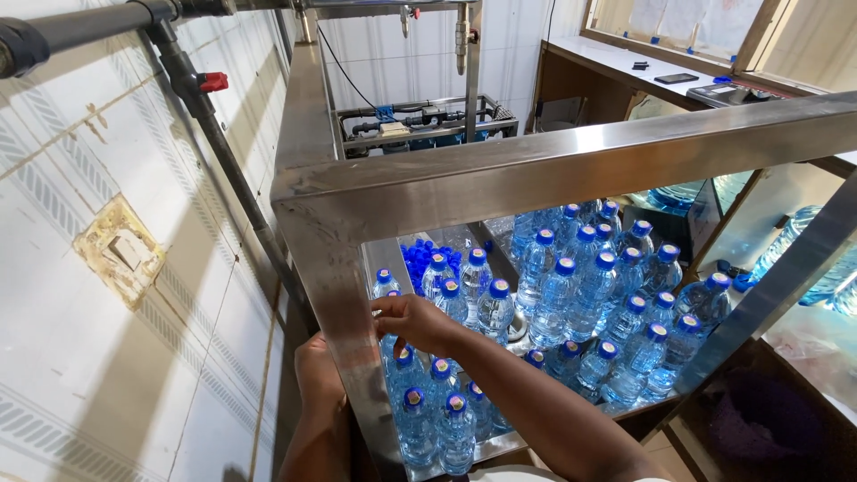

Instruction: The person applies small round stickers to the caps of multiple plastic water bottles arranged on a stainless steel table. They pick up each sticker, place it on a bottle cap, and smooth it down before moving to the next bottle.

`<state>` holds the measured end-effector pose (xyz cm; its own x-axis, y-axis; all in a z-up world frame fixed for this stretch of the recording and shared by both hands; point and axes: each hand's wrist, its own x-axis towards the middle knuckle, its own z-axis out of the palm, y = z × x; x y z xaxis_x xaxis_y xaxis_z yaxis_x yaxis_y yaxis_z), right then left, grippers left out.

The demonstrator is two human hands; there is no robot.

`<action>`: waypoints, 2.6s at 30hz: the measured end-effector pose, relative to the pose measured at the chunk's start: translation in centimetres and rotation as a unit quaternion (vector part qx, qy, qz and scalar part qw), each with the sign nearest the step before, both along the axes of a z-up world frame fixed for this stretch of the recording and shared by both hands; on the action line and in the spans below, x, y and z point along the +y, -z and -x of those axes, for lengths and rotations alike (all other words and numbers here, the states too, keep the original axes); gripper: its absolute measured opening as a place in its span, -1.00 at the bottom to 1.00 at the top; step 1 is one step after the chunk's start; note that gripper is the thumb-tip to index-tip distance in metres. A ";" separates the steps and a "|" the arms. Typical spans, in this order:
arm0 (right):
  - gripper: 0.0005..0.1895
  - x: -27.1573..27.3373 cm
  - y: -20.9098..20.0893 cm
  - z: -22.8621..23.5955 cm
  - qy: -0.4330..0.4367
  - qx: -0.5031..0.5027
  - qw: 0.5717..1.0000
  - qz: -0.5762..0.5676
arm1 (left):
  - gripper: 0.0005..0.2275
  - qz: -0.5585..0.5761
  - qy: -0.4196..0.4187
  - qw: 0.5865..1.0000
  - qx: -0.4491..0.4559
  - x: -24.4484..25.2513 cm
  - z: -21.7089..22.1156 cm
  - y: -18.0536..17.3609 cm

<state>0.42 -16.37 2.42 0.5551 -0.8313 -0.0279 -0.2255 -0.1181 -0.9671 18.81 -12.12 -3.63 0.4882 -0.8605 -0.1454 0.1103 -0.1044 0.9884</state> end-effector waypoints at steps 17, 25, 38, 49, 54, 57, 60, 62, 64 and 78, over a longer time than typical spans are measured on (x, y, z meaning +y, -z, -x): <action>-0.72 -1.8 1.8 -1.5 0.204 0.210 0.941 0.170 | -0.85 0.034 -0.001 0.994 -0.102 -0.5 -0.4 2.7; -0.81 -5.9 7.8 -3.0 0.149 0.383 0.890 0.197 | -0.90 0.033 -0.018 0.985 0.167 -1.2 -0.5 2.4; -0.20 -1.1 8.5 -1.8 -0.072 0.404 0.870 0.274 | -0.79 0.038 0.005 0.969 0.243 -2.5 -1.4 4.7; -0.71 -1.3 3.9 0.2 0.128 0.032 0.981 0.144 | -0.95 0.006 0.011 0.973 0.229 -0.7 0.3 0.9; -0.90 -1.1 3.7 0.5 0.098 -0.063 0.987 0.113 | -0.96 0.013 -0.001 0.982 0.187 -1.6 0.3 2.6; -0.94 -1.5 3.9 0.6 0.099 -0.076 0.984 0.129 | -0.95 0.019 -0.014 0.987 0.162 -2.2 -0.2 3.8; -0.94 -3.2 6.3 0.5 0.100 -0.100 0.982 0.127 | -0.94 0.021 -0.018 0.991 0.132 -2.5 -0.4 4.7; -0.91 -3.0 5.8 0.8 0.094 -0.077 0.981 0.149 | -0.93 0.024 -0.022 0.993 0.115 -2.7 -0.5 5.3; -0.87 -2.7 5.1 0.8 0.086 -0.053 0.980 0.171 | -0.92 0.028 -0.028 0.994 0.099 -2.9 -0.7 5.8; -0.80 -1.8 1.8 1.1 0.057 -0.120 0.990 -0.043 | -0.85 0.053 -0.055 0.997 -0.017 -5.7 -1.7 9.9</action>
<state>-0.65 -18.16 0.58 0.4574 -0.8890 0.0202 0.0053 -0.0200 -0.9998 20.50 -17.84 -13.53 0.5840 -0.8109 -0.0380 0.0821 0.0124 0.9965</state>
